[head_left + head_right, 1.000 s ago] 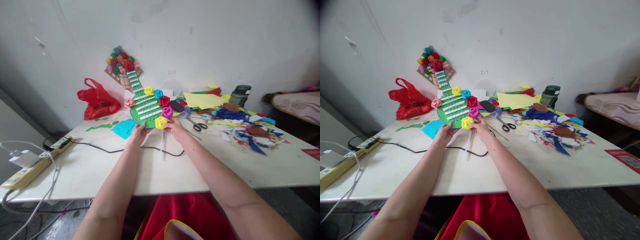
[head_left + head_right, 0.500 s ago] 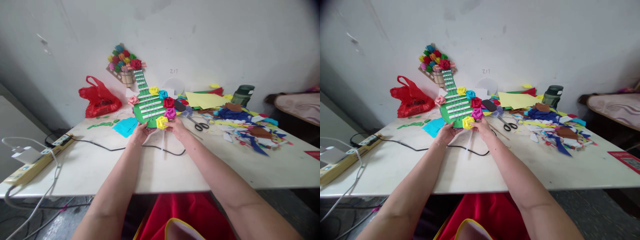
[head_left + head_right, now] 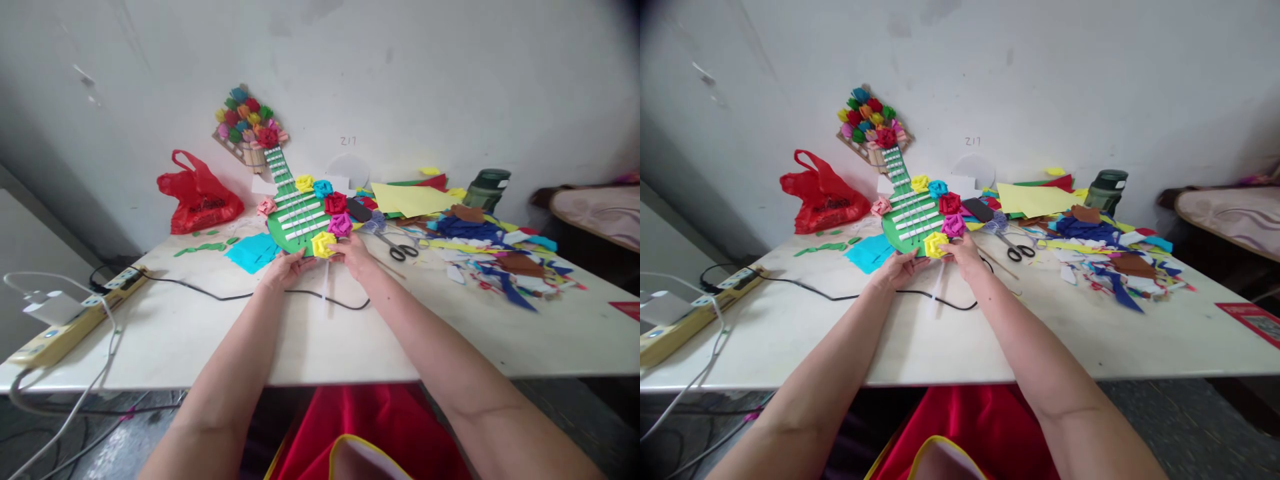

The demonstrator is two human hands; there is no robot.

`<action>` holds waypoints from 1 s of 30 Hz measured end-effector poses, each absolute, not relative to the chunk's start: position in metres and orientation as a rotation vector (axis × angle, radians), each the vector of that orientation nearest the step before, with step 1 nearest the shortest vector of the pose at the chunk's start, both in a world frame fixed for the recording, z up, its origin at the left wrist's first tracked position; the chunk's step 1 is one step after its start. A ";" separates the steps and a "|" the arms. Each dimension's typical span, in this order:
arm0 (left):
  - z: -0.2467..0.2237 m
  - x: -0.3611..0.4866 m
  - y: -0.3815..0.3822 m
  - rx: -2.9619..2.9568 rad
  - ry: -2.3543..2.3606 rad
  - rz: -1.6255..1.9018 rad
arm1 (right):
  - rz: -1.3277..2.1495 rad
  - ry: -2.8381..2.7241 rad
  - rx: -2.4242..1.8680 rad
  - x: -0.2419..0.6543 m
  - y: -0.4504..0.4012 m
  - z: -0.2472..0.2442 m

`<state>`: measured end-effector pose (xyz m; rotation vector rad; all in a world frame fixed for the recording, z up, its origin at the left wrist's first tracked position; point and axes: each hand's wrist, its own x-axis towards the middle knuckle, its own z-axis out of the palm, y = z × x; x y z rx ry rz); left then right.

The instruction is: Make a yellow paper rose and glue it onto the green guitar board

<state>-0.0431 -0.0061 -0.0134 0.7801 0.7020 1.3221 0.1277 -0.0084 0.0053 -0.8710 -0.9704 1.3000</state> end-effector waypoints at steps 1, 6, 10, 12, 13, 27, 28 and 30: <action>-0.013 -0.043 -0.006 0.777 0.707 1.300 | 1.294 -0.966 -0.883 0.128 -0.008 0.005; -0.011 -0.044 -0.008 0.785 0.723 1.228 | 1.289 -0.973 -0.898 0.129 -0.005 0.001; -0.010 -0.042 -0.009 0.755 0.733 1.249 | 1.284 -0.976 -0.879 0.128 -0.006 0.001; -0.010 -0.042 -0.009 0.747 0.728 1.262 | 1.270 -0.967 -0.882 0.127 -0.005 0.000; -0.010 -0.041 -0.009 0.752 0.722 1.273 | 1.261 -0.959 -0.883 0.126 -0.004 -0.001; -0.008 -0.063 -0.001 0.762 0.693 1.624 | 1.139 -1.152 -0.999 0.125 0.003 -0.006; -0.008 -0.064 0.000 0.755 0.689 1.645 | 1.101 -1.234 -1.020 0.122 0.004 -0.007; -0.008 -0.066 0.001 0.740 0.686 1.677 | 0.990 -1.409 -1.074 0.115 0.007 -0.011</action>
